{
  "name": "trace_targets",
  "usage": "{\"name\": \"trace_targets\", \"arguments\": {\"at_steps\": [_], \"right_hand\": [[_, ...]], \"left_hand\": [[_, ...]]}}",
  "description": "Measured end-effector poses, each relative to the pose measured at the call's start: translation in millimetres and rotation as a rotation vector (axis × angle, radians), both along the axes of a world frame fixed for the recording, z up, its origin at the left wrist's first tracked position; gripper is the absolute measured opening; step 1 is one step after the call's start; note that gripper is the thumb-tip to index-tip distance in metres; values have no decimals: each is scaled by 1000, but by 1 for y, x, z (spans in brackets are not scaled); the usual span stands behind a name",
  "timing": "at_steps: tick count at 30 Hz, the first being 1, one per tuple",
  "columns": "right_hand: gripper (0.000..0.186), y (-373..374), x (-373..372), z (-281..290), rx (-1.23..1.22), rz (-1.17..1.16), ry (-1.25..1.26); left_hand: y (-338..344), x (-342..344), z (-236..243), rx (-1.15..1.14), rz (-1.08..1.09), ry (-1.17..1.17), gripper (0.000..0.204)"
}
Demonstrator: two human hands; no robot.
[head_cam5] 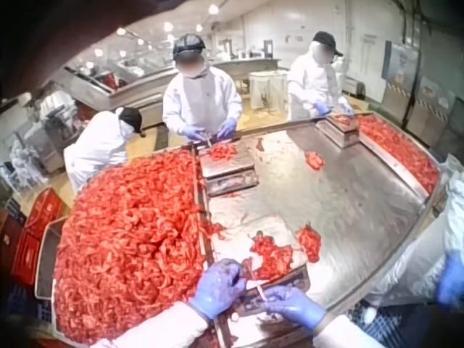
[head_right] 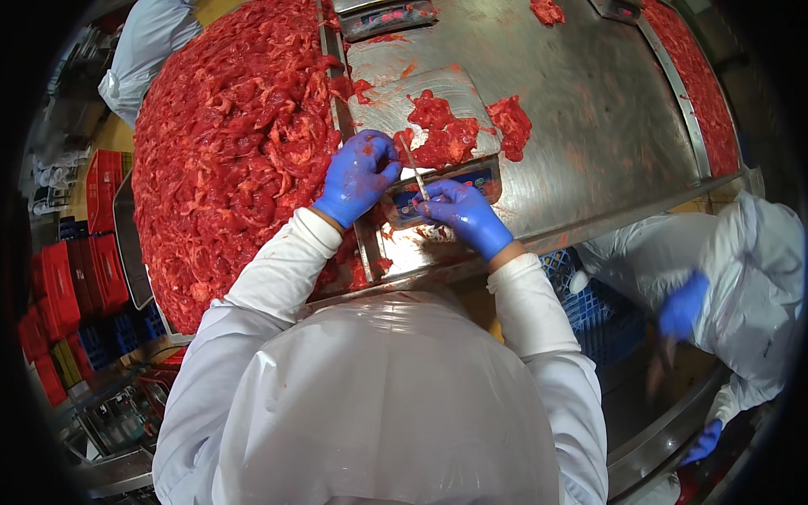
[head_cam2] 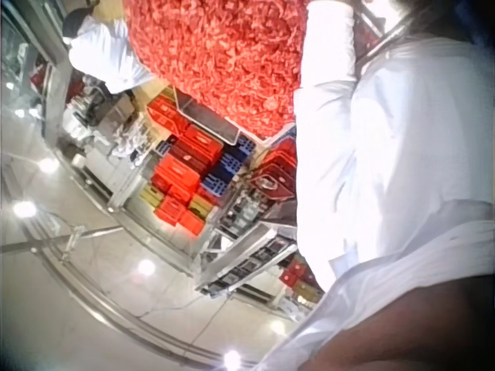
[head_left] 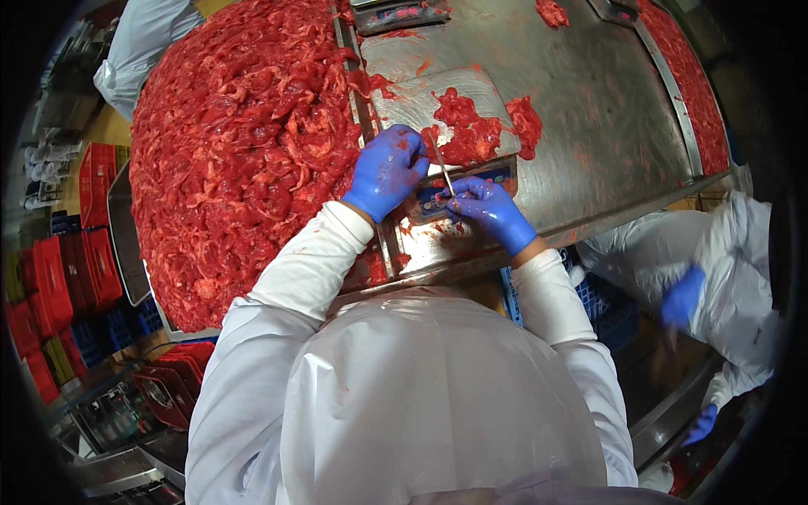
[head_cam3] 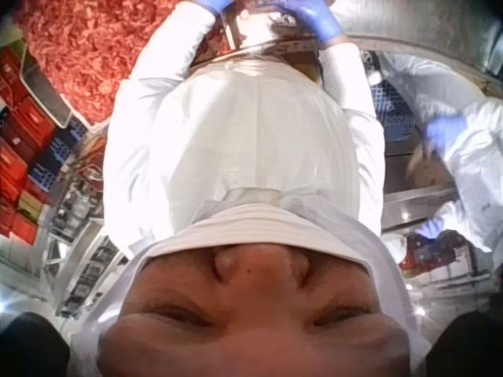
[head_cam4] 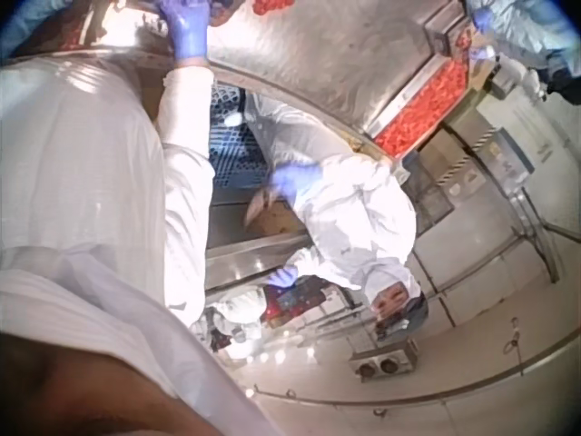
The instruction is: The person repeatedly picks up pieces of raw red meat from a large pile, places them on a digital scale, and uses a knife to trim and cut the meat into smaller portions. The trimmed pieces are then moved aside on the stainless steel table.
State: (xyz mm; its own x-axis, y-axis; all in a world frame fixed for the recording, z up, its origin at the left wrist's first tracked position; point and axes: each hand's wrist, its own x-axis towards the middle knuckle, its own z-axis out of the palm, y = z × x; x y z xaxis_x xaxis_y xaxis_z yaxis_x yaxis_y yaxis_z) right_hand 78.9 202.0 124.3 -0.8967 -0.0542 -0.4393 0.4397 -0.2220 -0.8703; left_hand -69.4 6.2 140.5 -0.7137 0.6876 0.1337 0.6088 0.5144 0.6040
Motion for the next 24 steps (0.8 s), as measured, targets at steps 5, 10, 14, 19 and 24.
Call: {"name": "trace_targets", "arguments": {"at_steps": [5,10,14,19,24], "right_hand": [[28,11,9,-1,29,-33,88],[33,-17,0,-10,39,-103,49],[36,-7,18,-13,-188,-14,19],[31,-35,2,7,-222,-61,-24],[20,-44,-17,0,-295,-96,-151]], "left_hand": [[-40,-1,-16,243,210,-49,28],[-19,-6,-14,85,43,35,18],[-24,-6,-11,42,34,31,13],[-23,-5,-13,48,30,88,14],[-25,-9,-9,8,-1,73,14]]}}
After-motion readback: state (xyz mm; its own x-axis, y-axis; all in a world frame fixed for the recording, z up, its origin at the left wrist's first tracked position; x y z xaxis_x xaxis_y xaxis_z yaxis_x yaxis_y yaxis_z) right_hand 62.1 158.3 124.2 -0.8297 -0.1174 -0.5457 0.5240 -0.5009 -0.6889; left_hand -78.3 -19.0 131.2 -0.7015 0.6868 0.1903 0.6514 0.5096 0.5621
